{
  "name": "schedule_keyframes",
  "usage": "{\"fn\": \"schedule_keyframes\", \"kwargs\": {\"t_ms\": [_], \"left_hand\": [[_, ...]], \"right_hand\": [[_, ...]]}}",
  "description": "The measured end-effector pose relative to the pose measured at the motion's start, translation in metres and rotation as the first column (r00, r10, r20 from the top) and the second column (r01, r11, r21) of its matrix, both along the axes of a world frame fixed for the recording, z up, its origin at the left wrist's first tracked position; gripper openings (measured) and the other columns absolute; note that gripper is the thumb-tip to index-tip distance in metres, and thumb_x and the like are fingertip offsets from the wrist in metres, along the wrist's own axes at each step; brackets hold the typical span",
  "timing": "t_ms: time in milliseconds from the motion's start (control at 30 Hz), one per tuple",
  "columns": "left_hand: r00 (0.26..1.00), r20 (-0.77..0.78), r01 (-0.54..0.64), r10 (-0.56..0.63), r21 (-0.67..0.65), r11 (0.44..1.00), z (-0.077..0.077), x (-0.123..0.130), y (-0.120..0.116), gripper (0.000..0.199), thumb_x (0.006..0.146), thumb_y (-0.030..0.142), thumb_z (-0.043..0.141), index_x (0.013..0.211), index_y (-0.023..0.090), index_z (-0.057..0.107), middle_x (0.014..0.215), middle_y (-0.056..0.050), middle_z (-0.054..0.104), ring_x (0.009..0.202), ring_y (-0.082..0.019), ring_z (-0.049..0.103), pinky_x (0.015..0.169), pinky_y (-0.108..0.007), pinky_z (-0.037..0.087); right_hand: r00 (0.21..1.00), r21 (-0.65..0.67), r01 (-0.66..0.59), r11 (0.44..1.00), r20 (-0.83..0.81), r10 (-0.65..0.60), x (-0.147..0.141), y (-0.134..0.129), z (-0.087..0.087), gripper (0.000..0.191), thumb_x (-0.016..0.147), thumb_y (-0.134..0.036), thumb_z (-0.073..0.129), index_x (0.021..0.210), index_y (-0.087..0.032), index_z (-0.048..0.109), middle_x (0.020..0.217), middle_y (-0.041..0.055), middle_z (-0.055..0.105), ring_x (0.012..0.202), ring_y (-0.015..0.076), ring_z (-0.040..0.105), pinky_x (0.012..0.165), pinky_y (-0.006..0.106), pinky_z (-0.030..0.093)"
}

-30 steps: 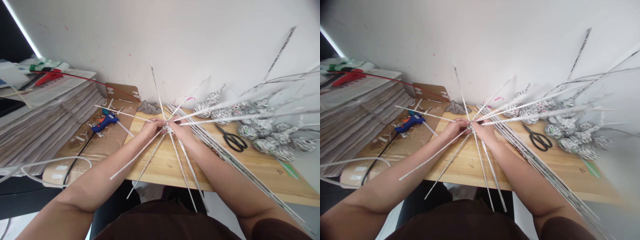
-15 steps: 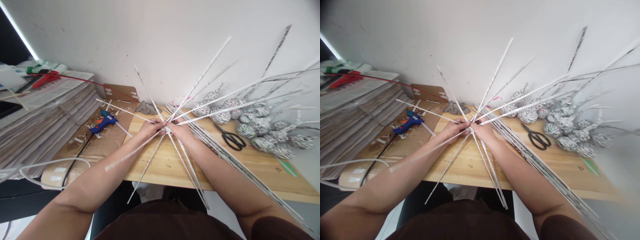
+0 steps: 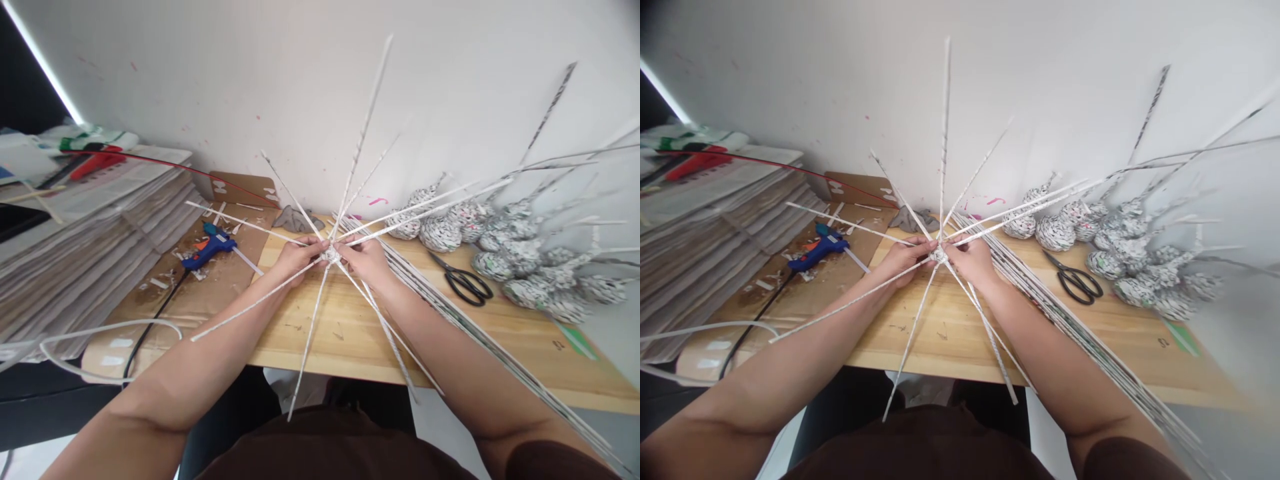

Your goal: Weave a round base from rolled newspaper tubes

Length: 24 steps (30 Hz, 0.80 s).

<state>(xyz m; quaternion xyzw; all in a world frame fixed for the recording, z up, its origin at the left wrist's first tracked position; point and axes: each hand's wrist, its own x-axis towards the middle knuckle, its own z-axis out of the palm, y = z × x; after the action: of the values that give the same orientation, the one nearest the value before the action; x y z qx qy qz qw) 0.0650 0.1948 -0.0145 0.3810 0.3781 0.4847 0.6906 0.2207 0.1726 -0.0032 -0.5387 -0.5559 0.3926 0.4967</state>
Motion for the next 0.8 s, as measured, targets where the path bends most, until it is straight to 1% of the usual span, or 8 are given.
{"fn": "schedule_keyframes", "kwargs": {"t_ms": [67, 133, 267, 333, 500, 667, 733, 800], "left_hand": [[1.000, -0.008, 0.028, -0.028, -0.008, 1.000, 0.002, -0.001, 0.000, 0.033, 0.055, 0.028, 0.088, 0.070, 0.010, 0.064, 0.068, -0.004, 0.065, 0.058, -0.011, 0.060, 0.050, -0.020, 0.051], [1.000, -0.012, 0.027, -0.027, -0.027, 0.999, 0.004, -0.001, -0.001, 0.027, 0.058, 0.024, 0.085, 0.067, 0.010, 0.064, 0.066, -0.004, 0.065, 0.057, -0.012, 0.060, 0.050, -0.021, 0.051], [0.999, -0.026, 0.032, -0.034, -0.076, 0.997, 0.005, 0.000, -0.001, 0.017, 0.061, 0.016, 0.079, 0.068, 0.010, 0.064, 0.067, -0.005, 0.066, 0.057, -0.013, 0.061, 0.052, -0.024, 0.054], [0.998, -0.045, 0.030, -0.034, -0.074, 0.997, 0.005, 0.001, -0.001, 0.015, 0.062, 0.014, 0.078, 0.069, 0.010, 0.066, 0.068, -0.006, 0.066, 0.058, -0.013, 0.061, 0.051, -0.024, 0.054], [0.999, -0.040, 0.009, -0.012, -0.065, 0.998, 0.008, 0.002, -0.003, 0.012, 0.064, 0.013, 0.076, 0.069, 0.010, 0.065, 0.067, -0.004, 0.066, 0.056, -0.012, 0.061, 0.050, -0.022, 0.053], [0.997, -0.077, 0.004, -0.012, -0.110, 0.994, 0.011, 0.001, -0.004, 0.017, 0.062, 0.010, 0.076, 0.073, 0.013, 0.062, 0.068, -0.004, 0.066, 0.056, -0.014, 0.062, 0.049, -0.024, 0.053], [0.996, -0.084, 0.010, -0.019, -0.106, 0.994, 0.010, 0.000, -0.003, 0.018, 0.062, 0.010, 0.076, 0.074, 0.013, 0.062, 0.070, -0.004, 0.067, 0.057, -0.014, 0.063, 0.049, -0.024, 0.054], [0.996, -0.090, 0.016, -0.024, -0.087, 0.996, 0.008, -0.001, -0.002, 0.017, 0.063, 0.011, 0.076, 0.074, 0.012, 0.063, 0.070, -0.005, 0.067, 0.059, -0.015, 0.064, 0.050, -0.024, 0.054]], "right_hand": [[1.000, -0.006, -0.016, 1.000, -0.011, 0.016, 0.001, 0.000, 0.001, 0.024, 0.069, -0.041, 0.073, 0.071, -0.019, 0.063, 0.057, 0.0003, 0.063, 0.050, 0.0150, 0.057, 0.052, 0.029, 0.046], [0.999, 0.017, -0.033, 0.999, -0.010, 0.033, 0.002, 0.001, 0.001, 0.024, 0.070, -0.041, 0.073, 0.070, -0.019, 0.064, 0.058, 0.0004, 0.063, 0.050, 0.0145, 0.057, 0.053, 0.029, 0.046], [0.996, 0.130, -0.053, 0.990, 0.080, 0.043, 0.004, 0.002, -0.004, 0.021, 0.072, -0.039, 0.072, 0.073, -0.019, 0.067, 0.063, 0.0005, 0.065, 0.055, 0.0137, 0.057, 0.055, 0.027, 0.045], [0.993, 0.148, -0.056, 0.987, 0.115, 0.039, 0.004, 0.003, -0.006, 0.020, 0.073, -0.039, 0.071, 0.074, -0.019, 0.068, 0.063, 0.0003, 0.065, 0.055, 0.0133, 0.056, 0.055, 0.026, 0.044], [0.998, 0.071, -0.058, 0.996, -0.027, 0.060, 0.002, 0.004, -0.009, 0.022, 0.070, -0.040, 0.072, 0.074, -0.018, 0.068, 0.062, 0.0002, 0.066, 0.055, 0.0141, 0.058, 0.054, 0.026, 0.044], [0.999, 0.073, -0.051, 0.996, 0.005, 0.051, 0.001, 0.003, -0.011, 0.022, 0.070, -0.039, 0.072, 0.075, -0.018, 0.068, 0.062, 0.0005, 0.066, 0.057, 0.0142, 0.059, 0.056, 0.026, 0.045], [0.997, 0.031, -0.058, 0.998, -0.039, 0.059, 0.000, 0.004, -0.011, 0.025, 0.067, -0.040, 0.074, 0.073, -0.017, 0.068, 0.060, 0.0000, 0.065, 0.054, 0.0137, 0.058, 0.054, 0.026, 0.044], [0.989, -0.026, -0.087, 0.996, -0.121, 0.084, -0.001, 0.005, -0.011, 0.027, 0.063, -0.042, 0.076, 0.070, -0.017, 0.067, 0.056, -0.0012, 0.063, 0.050, 0.0128, 0.055, 0.051, 0.026, 0.042]]}}
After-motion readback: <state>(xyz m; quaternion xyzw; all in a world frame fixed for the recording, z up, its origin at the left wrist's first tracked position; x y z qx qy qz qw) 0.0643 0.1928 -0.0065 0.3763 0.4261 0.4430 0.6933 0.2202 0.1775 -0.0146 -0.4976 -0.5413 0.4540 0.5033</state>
